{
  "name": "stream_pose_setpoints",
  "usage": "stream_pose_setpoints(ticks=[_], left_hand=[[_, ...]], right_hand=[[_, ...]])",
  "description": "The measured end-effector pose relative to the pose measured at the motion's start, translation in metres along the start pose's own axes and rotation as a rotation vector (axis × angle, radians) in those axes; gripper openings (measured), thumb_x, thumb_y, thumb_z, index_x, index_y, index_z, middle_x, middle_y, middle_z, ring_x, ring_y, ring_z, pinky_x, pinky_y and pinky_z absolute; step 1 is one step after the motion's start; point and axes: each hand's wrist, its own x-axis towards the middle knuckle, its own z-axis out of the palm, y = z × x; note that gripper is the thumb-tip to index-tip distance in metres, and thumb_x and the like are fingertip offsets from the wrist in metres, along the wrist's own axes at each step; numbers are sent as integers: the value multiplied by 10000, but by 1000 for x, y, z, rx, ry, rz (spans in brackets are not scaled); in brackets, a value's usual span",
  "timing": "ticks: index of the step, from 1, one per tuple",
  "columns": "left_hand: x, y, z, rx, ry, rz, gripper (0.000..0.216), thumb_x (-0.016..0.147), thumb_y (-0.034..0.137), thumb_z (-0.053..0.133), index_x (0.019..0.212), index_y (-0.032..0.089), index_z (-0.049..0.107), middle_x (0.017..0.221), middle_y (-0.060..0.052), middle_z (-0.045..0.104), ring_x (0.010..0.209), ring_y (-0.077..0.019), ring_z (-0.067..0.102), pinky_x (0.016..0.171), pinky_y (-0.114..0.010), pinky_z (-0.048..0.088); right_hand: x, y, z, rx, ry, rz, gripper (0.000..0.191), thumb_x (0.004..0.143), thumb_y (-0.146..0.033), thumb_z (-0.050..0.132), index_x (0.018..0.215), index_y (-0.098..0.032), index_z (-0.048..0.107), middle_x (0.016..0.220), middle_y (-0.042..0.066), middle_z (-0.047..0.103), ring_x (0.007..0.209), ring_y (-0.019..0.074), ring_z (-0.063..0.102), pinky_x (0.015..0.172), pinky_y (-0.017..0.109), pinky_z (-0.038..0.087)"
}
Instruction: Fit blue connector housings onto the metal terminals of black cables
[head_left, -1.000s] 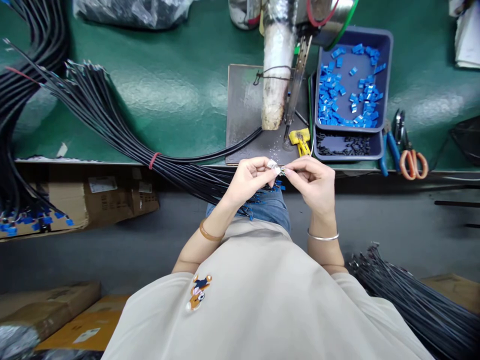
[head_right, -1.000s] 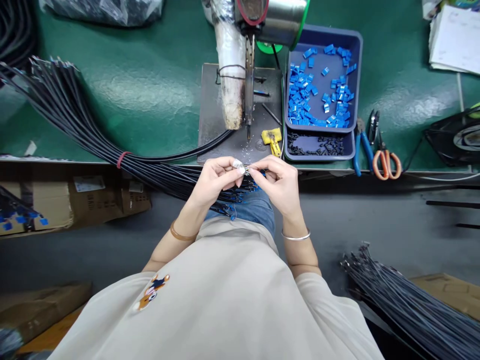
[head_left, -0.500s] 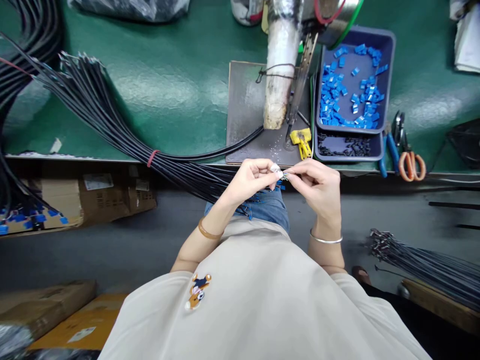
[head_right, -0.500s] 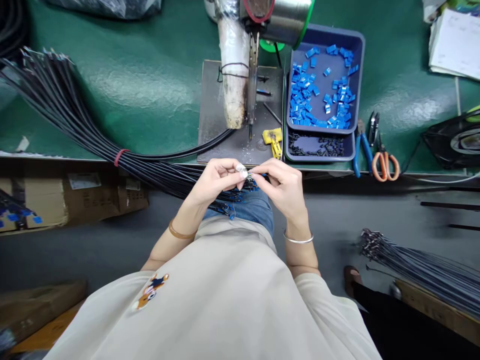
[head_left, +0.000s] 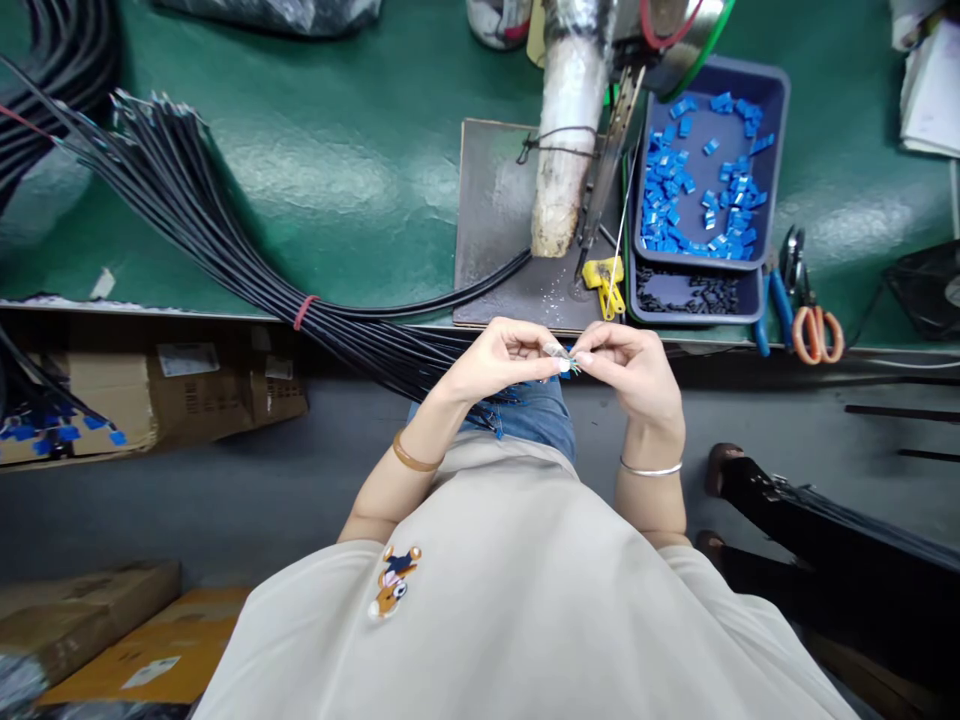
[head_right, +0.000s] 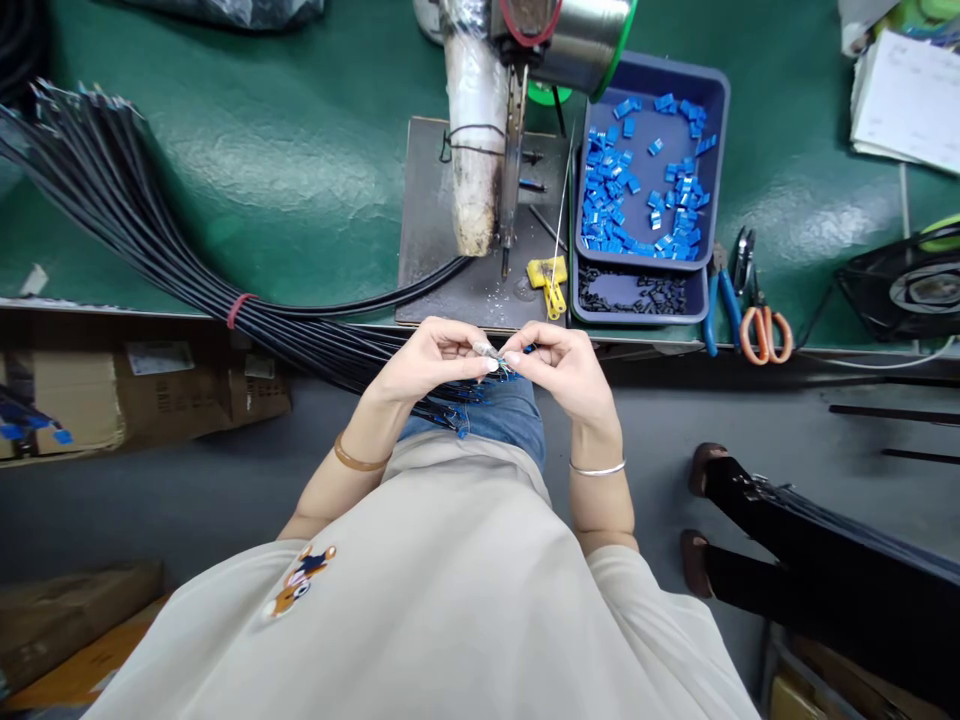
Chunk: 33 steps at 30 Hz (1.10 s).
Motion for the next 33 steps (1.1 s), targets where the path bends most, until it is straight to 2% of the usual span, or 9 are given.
stream_pose_setpoints(ticks=[4, 7, 10, 12, 15, 17, 21, 25, 33], left_hand=[[3, 18, 1, 195, -150, 80, 211, 743, 290, 768, 726, 100, 679, 695, -44, 679, 611, -77, 585, 587, -189, 458], [-3, 41, 16, 680, -224, 282, 106, 834, 208, 652, 784, 123, 688, 745, -42, 690, 654, -89, 599, 610, -197, 438], [-14, 54, 36, 1255, -14, 446, 192, 895, 128, 506, 752, 130, 634, 730, -36, 637, 595, -95, 554, 547, -229, 366], [-18, 48, 44, 1361, 171, 525, 210, 902, 114, 479, 739, 134, 610, 705, -28, 611, 560, -93, 525, 518, -239, 329], [-14, 23, 42, 999, 445, 527, 125, 883, 167, 550, 775, 142, 606, 675, -9, 612, 579, -78, 532, 555, -212, 374], [-7, 6, 35, 571, 520, 362, 85, 863, 225, 604, 826, 150, 595, 650, 12, 606, 528, -53, 503, 520, -186, 374], [2, -7, 19, 50, 426, 109, 207, 781, 309, 706, 858, 154, 593, 578, 37, 578, 431, -25, 405, 413, -161, 289], [3, -1, 14, -65, 346, 44, 250, 748, 333, 743, 854, 155, 603, 576, 34, 576, 387, -8, 309, 354, -169, 174], [9, 2, 16, -82, 307, 62, 249, 727, 306, 752, 804, 158, 567, 570, 54, 534, 414, -4, 319, 386, -172, 201]], right_hand=[[-11, -12, -14, -154, 147, -87, 129, 789, -324, 732, 749, -203, 718, 688, -11, 639, 561, 72, 535, 472, 214, 369], [-23, -27, -26, -312, 404, -242, 95, 823, -302, 702, 775, -223, 724, 649, -17, 634, 530, 81, 529, 471, 238, 376], [-27, -37, -30, -482, 503, -384, 28, 799, -264, 727, 783, -241, 724, 664, -14, 642, 558, 105, 532, 483, 269, 356], [-25, -37, -26, -576, 477, -452, 36, 785, -216, 737, 805, -243, 723, 704, -10, 665, 593, 113, 548, 501, 276, 359], [-19, -29, -18, -663, 385, -520, 83, 799, -159, 713, 846, -227, 717, 770, -5, 698, 607, 99, 570, 520, 265, 393], [-14, -22, -14, -691, 350, -539, 79, 814, -153, 697, 858, -218, 710, 796, 1, 706, 615, 93, 586, 536, 256, 426], [-8, -14, -7, -686, 342, -511, 57, 845, -177, 669, 875, -213, 702, 822, 11, 704, 664, 98, 616, 577, 250, 464], [-3, -10, 0, -669, 338, -483, 72, 866, -200, 649, 903, -206, 711, 835, 20, 705, 697, 110, 633, 600, 252, 479], [0, 2, 8, -701, 270, -478, 103, 878, -212, 631, 928, -231, 719, 858, 28, 710, 763, 130, 667, 665, 258, 514]])
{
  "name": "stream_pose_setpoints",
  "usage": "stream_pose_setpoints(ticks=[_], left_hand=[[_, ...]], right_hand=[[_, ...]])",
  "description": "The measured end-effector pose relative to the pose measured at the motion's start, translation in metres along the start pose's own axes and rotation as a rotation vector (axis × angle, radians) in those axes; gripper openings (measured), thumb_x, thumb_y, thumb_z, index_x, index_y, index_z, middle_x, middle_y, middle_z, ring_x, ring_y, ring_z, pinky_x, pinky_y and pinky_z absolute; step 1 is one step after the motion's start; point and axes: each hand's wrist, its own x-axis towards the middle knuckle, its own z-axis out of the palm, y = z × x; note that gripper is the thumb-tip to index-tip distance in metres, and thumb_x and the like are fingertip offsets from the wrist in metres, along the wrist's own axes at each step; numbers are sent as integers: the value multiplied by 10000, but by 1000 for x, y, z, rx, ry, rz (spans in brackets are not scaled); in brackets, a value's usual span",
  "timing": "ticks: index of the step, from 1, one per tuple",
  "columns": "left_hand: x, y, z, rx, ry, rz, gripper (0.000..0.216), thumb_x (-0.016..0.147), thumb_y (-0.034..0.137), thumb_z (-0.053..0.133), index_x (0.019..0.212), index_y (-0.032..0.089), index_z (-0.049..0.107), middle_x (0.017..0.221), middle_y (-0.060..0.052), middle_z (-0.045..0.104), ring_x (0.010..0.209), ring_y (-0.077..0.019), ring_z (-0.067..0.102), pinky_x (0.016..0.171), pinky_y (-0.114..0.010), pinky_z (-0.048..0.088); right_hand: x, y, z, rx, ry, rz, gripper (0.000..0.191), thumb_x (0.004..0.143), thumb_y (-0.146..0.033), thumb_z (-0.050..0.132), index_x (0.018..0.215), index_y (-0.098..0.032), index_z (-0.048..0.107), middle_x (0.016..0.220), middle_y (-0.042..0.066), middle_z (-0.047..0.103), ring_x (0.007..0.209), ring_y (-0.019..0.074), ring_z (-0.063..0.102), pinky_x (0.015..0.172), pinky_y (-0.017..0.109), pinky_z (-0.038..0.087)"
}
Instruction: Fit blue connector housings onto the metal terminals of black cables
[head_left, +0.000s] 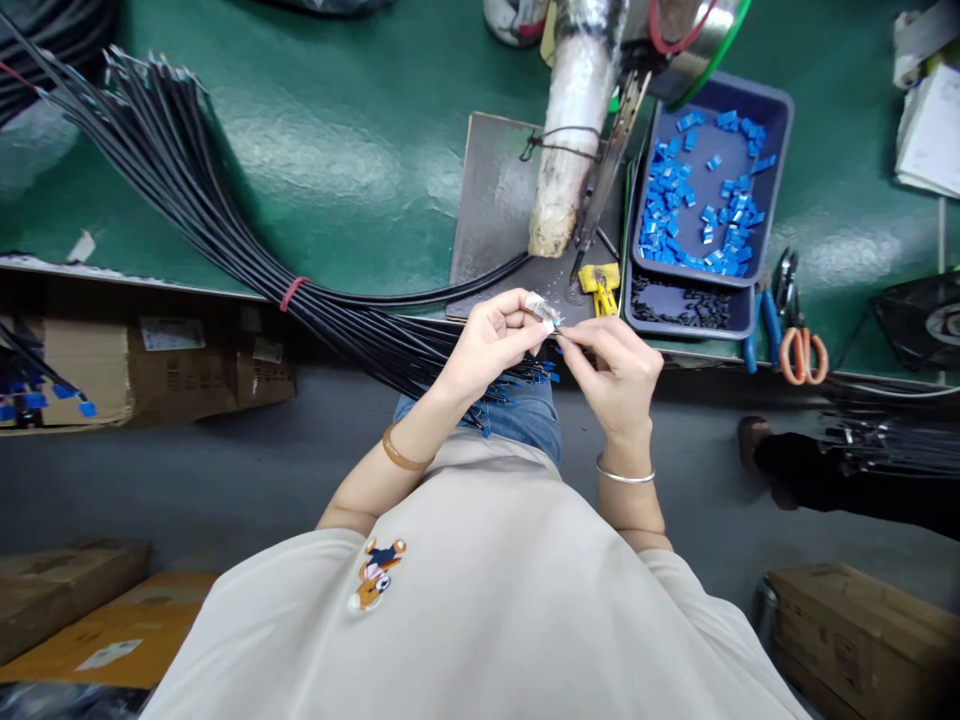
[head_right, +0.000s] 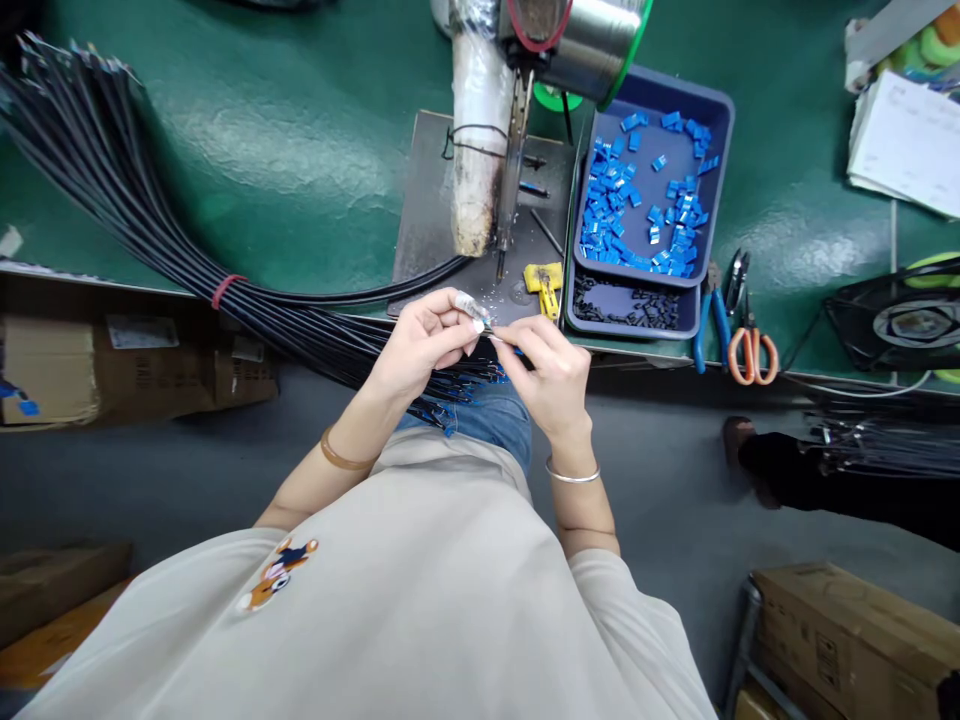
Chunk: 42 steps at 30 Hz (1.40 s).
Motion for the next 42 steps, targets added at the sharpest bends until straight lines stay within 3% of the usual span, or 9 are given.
stream_pose_setpoints(ticks=[4, 8, 13, 18, 22, 25, 31, 37, 42], left_hand=[[1, 1, 3, 34, -23, 6, 211, 706, 259, 746, 749, 141, 577, 544, 72, 459, 454, -9, 332, 445, -176, 249], [1, 2, 4, 44, -64, -4, 189, 714, 230, 721, 723, 145, 553, 519, 84, 406, 452, -14, 302, 462, -183, 242], [0, -3, 4, 107, -53, 52, 153, 738, 211, 682, 756, 143, 546, 581, 65, 461, 500, -24, 373, 485, -162, 297], [-6, -12, 9, 406, 10, 285, 55, 794, 178, 619, 808, 126, 611, 730, 12, 586, 664, -55, 523, 623, -162, 418], [-7, -12, 10, 349, 10, 259, 71, 790, 186, 626, 817, 124, 604, 724, 8, 599, 640, -51, 535, 593, -149, 422], [-3, -10, 7, 194, -22, 161, 113, 754, 188, 667, 790, 126, 580, 667, 29, 553, 571, -29, 482, 530, -132, 386], [-1, -8, 4, 137, -50, 74, 173, 748, 259, 717, 761, 126, 608, 628, 35, 499, 542, -29, 411, 496, -153, 339], [1, -10, 1, 103, -94, 53, 275, 746, 369, 749, 782, 117, 645, 686, 8, 544, 586, -47, 435, 535, -178, 364], [1, -8, 1, 100, -98, 30, 289, 756, 386, 743, 755, 117, 636, 663, 17, 526, 565, -42, 404, 522, -184, 336]], right_hand=[[-1, 6, -8, -90, 68, -21, 131, 878, -229, 633, 964, -272, 722, 898, 25, 713, 744, 130, 673, 646, 262, 521], [4, 10, -13, -168, -67, -149, 147, 897, -213, 601, 968, -281, 709, 904, 14, 714, 748, 116, 662, 648, 247, 495], [9, 8, -13, -138, -174, -150, 87, 907, -203, 568, 945, -224, 643, 918, 33, 701, 791, 120, 643, 661, 240, 460], [6, 6, -13, 145, -191, 196, 108, 871, -238, 607, 772, -196, 592, 664, -34, 554, 504, 64, 399, 495, 237, 324], [2, 5, -13, 326, -51, 412, 139, 851, -297, 644, 750, -204, 619, 635, -44, 533, 458, 55, 338, 449, 240, 262], [2, -1, -13, 172, 87, 299, 87, 859, -295, 651, 857, -228, 707, 724, -17, 621, 485, 65, 384, 473, 255, 298], [-2, -5, -10, -40, -5, -4, 183, 869, -231, 642, 1015, -266, 748, 867, 20, 735, 605, 93, 605, 548, 243, 457], [-5, 0, -10, -6, 14, -21, 292, 876, -209, 633, 1153, -267, 703, 832, 12, 737, 689, 109, 668, 628, 239, 515], [-6, 0, -10, -53, -44, -48, 222, 887, -225, 609, 1068, -262, 733, 871, 21, 753, 702, 114, 675, 604, 242, 507]])
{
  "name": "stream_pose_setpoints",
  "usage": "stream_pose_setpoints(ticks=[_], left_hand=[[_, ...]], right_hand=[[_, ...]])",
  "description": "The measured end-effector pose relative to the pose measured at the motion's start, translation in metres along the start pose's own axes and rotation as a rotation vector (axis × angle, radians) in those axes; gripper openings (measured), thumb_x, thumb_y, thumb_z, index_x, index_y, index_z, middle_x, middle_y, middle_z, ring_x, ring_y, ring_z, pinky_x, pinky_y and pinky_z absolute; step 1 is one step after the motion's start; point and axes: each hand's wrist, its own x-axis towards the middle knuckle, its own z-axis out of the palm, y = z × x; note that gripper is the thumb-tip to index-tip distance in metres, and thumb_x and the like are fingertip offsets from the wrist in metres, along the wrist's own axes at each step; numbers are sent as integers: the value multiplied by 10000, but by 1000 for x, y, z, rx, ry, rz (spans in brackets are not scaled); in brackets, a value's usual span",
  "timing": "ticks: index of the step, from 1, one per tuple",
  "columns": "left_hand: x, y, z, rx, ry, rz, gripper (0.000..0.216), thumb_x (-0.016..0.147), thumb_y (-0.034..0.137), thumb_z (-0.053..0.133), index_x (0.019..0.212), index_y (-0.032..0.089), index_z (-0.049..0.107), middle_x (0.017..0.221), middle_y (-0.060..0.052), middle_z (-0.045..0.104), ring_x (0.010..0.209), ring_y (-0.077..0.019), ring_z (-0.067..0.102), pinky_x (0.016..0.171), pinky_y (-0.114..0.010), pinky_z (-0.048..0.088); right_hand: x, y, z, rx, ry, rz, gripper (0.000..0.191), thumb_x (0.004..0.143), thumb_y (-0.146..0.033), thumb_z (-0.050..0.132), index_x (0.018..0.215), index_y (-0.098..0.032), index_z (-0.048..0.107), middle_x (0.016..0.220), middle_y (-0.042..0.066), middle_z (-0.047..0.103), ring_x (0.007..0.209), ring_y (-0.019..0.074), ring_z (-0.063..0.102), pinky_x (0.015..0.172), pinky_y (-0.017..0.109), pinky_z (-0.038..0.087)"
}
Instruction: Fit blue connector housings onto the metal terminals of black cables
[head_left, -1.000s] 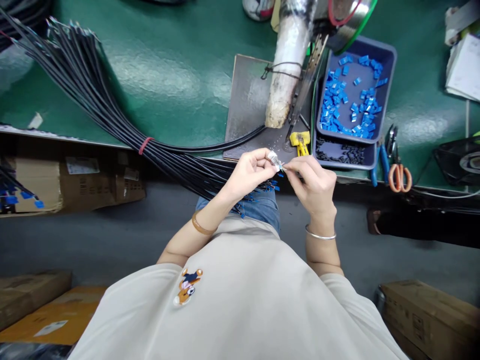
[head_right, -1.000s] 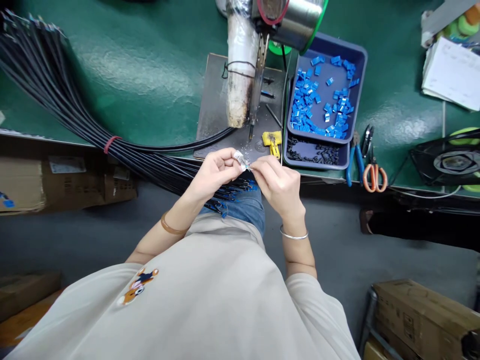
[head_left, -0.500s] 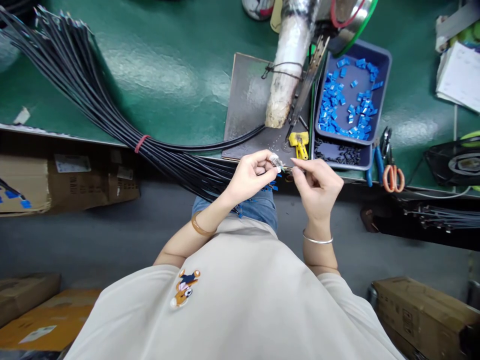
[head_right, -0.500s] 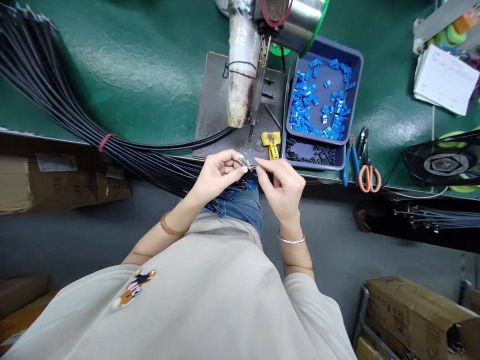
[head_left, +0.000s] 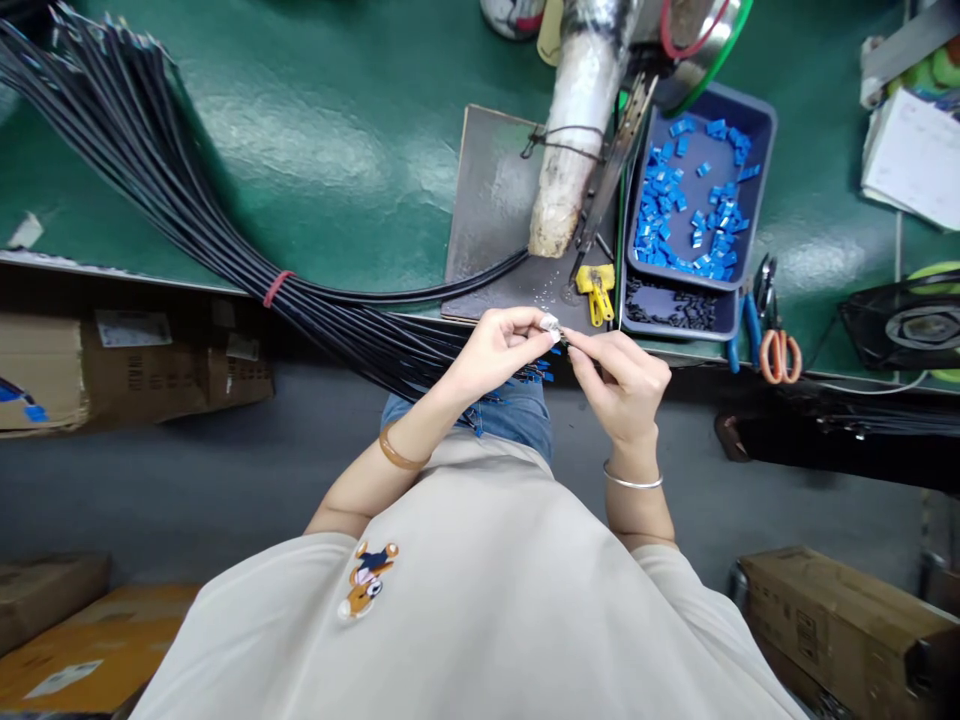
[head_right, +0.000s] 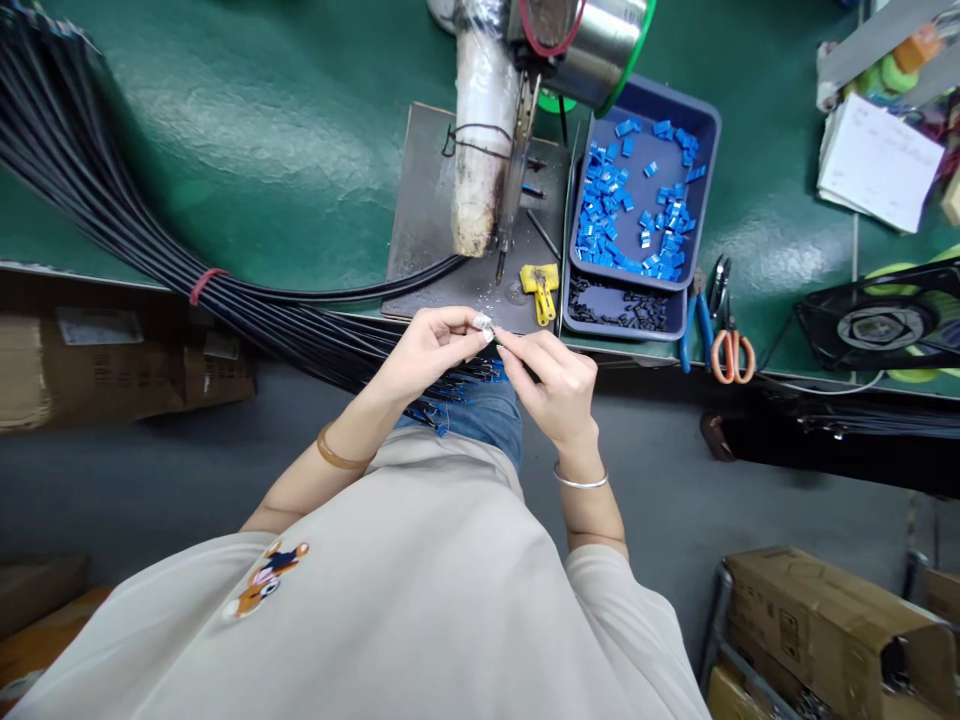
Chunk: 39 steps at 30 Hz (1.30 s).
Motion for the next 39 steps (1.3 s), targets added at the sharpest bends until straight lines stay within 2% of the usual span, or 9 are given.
stream_pose_setpoints(ticks=[6, 10, 14, 16, 20, 23, 25, 30, 39], left_hand=[[0, 5, -8, 78, -122, 7, 249, 766, 350, 739, 758, 109, 679, 719, -17, 584, 621, -61, 471, 564, -191, 364], [2, 19, -16, 308, -510, 68, 156, 780, 271, 708, 773, 117, 733, 860, -68, 666, 624, -64, 500, 562, -196, 375], [1, 37, -5, 624, -847, 205, 133, 818, 156, 605, 760, 151, 724, 703, -30, 684, 583, -84, 531, 608, -212, 390], [-4, 39, 5, 912, -779, 304, 182, 815, 94, 548, 724, 148, 696, 686, -42, 676, 620, -117, 565, 633, -237, 387], [-13, 24, 19, 1247, -362, 354, 213, 836, 67, 474, 781, 119, 672, 765, -82, 682, 636, -146, 575, 584, -256, 353], [-13, 4, 16, 895, 35, 377, 162, 876, 144, 504, 806, 134, 650, 766, -50, 660, 663, -114, 563, 609, -228, 382], [-9, -7, 9, 504, 195, 275, 118, 867, 231, 576, 798, 146, 620, 694, -4, 607, 567, -69, 488, 528, -201, 339], [-2, -7, -5, -64, 211, 9, 235, 759, 345, 720, 796, 152, 591, 606, 43, 521, 416, -11, 307, 372, -188, 187], [0, 2, -3, -149, 145, -36, 233, 724, 327, 750, 778, 135, 631, 562, 39, 534, 379, 0, 277, 342, -188, 139]], right_hand=[[-3, 3, -18, -78, 120, 92, 183, 903, -280, 586, 986, -252, 746, 692, 5, 699, 519, 105, 548, 513, 266, 418], [6, 26, -43, -197, 246, 295, 238, 926, -356, 541, 924, -225, 739, 684, 11, 662, 526, 115, 517, 516, 280, 377], [25, 60, -47, -315, 68, 295, 155, 856, -316, 630, 809, -206, 727, 724, 9, 674, 606, 126, 522, 610, 289, 398], [34, 72, -40, -295, 13, 291, 100, 824, -266, 654, 835, -202, 730, 765, 15, 690, 648, 135, 542, 637, 291, 406], [45, 80, -31, -286, -79, 337, 74, 795, -227, 665, 822, -192, 725, 780, 12, 692, 586, 115, 479, 637, 299, 386], [48, 77, -33, -295, -124, 395, 70, 788, -253, 686, 788, -197, 727, 729, 2, 679, 550, 107, 437, 615, 295, 350], [51, 73, -37, -310, -157, 407, 86, 788, -277, 689, 797, -202, 731, 730, 5, 684, 556, 111, 446, 616, 293, 339], [60, 63, -42, -379, -258, 441, 113, 778, -252, 650, 812, -193, 740, 712, 26, 686, 587, 136, 511, 651, 302, 343], [53, 69, -44, -422, -218, 526, 130, 773, -271, 640, 793, -175, 725, 638, 32, 625, 607, 154, 509, 644, 303, 329]])
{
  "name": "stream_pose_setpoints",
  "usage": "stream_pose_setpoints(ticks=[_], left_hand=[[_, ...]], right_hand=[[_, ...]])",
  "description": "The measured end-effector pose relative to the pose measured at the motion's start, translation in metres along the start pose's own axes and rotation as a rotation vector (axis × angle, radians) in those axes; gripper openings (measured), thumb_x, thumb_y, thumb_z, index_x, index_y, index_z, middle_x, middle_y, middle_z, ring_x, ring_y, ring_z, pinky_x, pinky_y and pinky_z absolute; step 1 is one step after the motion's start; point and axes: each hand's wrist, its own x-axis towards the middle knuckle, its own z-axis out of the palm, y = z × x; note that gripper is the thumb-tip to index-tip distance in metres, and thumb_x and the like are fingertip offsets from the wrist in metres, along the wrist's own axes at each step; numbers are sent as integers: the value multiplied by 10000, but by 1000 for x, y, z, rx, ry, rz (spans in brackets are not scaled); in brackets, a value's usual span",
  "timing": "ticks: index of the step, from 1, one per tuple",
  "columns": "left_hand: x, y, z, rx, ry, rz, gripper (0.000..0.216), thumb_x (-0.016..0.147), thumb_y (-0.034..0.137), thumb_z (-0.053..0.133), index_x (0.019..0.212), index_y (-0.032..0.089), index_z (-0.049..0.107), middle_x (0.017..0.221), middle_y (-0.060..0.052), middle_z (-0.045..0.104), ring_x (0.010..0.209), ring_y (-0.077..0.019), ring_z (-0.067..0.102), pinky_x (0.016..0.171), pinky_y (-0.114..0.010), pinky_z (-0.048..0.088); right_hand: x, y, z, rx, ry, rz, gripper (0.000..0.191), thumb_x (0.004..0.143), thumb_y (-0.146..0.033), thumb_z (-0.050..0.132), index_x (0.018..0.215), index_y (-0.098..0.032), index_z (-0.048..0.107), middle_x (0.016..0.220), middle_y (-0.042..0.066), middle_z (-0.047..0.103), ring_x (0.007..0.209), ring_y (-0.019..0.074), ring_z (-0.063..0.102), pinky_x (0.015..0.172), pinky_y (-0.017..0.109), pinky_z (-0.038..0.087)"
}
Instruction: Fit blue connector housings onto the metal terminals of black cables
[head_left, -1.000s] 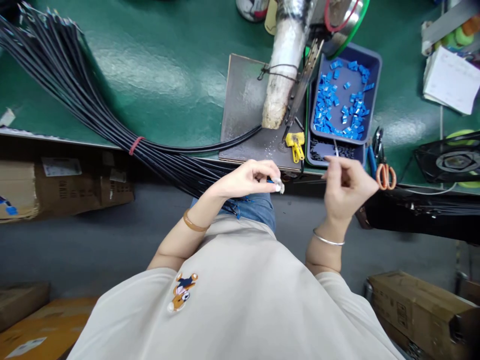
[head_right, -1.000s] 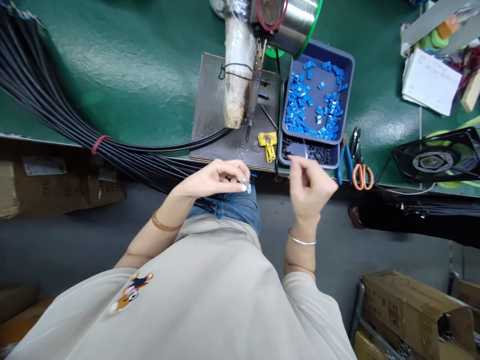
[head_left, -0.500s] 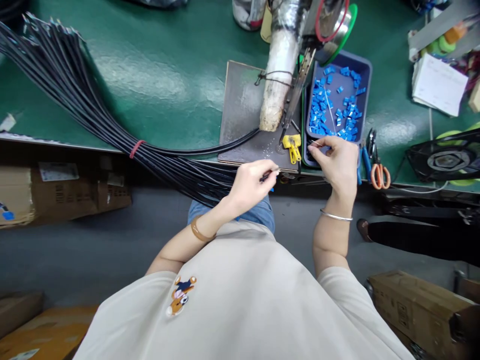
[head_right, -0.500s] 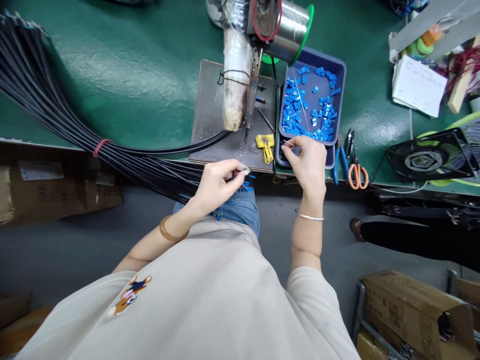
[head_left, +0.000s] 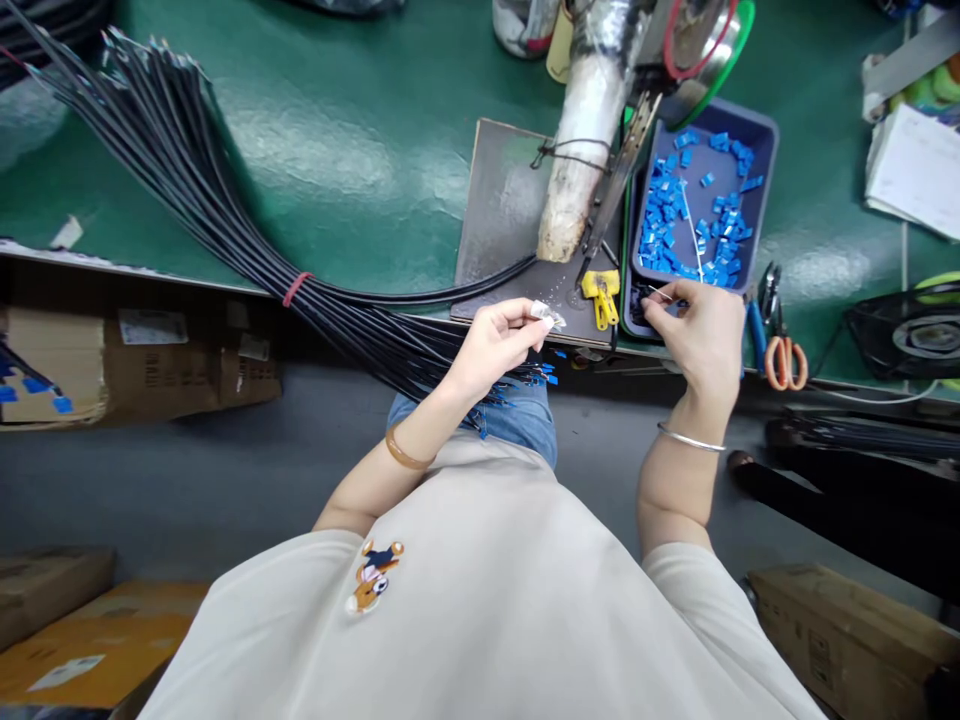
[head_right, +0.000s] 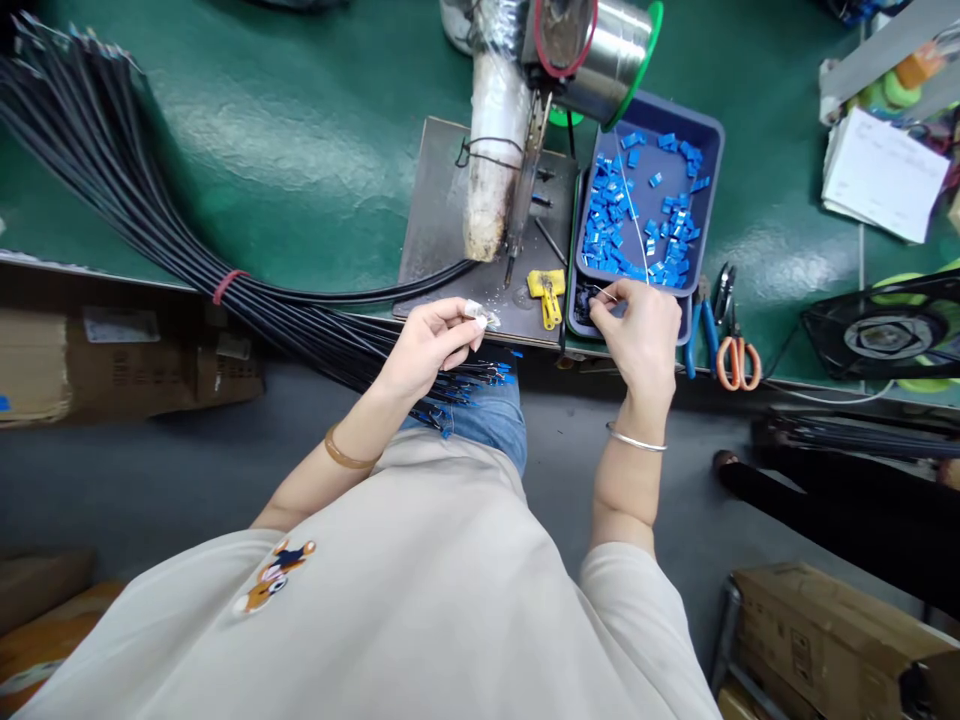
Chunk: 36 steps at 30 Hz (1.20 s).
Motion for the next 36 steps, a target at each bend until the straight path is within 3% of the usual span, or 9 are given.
stream_pose_setpoints(ticks=[6, 8, 12, 14, 20, 26, 36], left_hand=[[1, -1, 5, 36, -13, 67, 246, 714, 313, 771, 738, 122, 618, 581, 45, 526, 482, -9, 389, 445, -151, 304], [0, -4, 6, 69, -28, 104, 226, 742, 304, 747, 747, 122, 615, 610, 39, 534, 514, -13, 408, 487, -147, 338], [-1, -8, 7, 201, -12, 176, 167, 796, 280, 695, 801, 124, 635, 667, 12, 549, 558, -31, 422, 503, -155, 337], [-2, -9, 7, 272, 18, 209, 142, 820, 268, 671, 816, 128, 645, 676, 6, 533, 573, -39, 419, 506, -161, 331], [-4, -7, 9, 319, 4, 285, 169, 860, 296, 638, 802, 138, 623, 711, -3, 511, 625, -58, 437, 550, -167, 370], [-5, -6, 9, 357, -16, 312, 194, 877, 324, 622, 805, 145, 599, 708, 3, 487, 624, -60, 427, 553, -166, 376], [-4, -10, 6, 432, -55, 380, 153, 882, 271, 602, 847, 130, 649, 755, -5, 569, 674, -67, 495, 599, -157, 415]], right_hand=[[-3, 13, 6, 10, 54, 9, 135, 785, -302, 661, 753, -175, 697, 596, 4, 584, 545, 121, 428, 627, 300, 322], [-4, 14, 7, 46, 127, 10, 118, 785, -282, 654, 737, -177, 677, 585, -9, 571, 519, 109, 408, 618, 298, 338], [-15, 2, 9, 415, 406, 12, 100, 839, -273, 613, 806, -188, 653, 705, 11, 637, 561, 116, 522, 589, 284, 404], [-27, -12, 11, 655, 459, -9, 100, 836, -298, 653, 828, -199, 658, 767, 23, 663, 615, 120, 568, 576, 273, 423], [-65, -58, 34, 1004, 129, -25, 108, 803, -308, 725, 871, -228, 702, 827, -12, 688, 600, 79, 553, 531, 235, 416], [-66, -72, 45, 1034, 148, -73, 83, 840, -280, 686, 802, -210, 708, 785, -11, 642, 701, 89, 569, 593, 231, 429], [-67, -73, 46, 1000, 138, -49, 151, 861, -329, 653, 795, -194, 667, 795, -11, 625, 680, 82, 558, 601, 227, 433]])
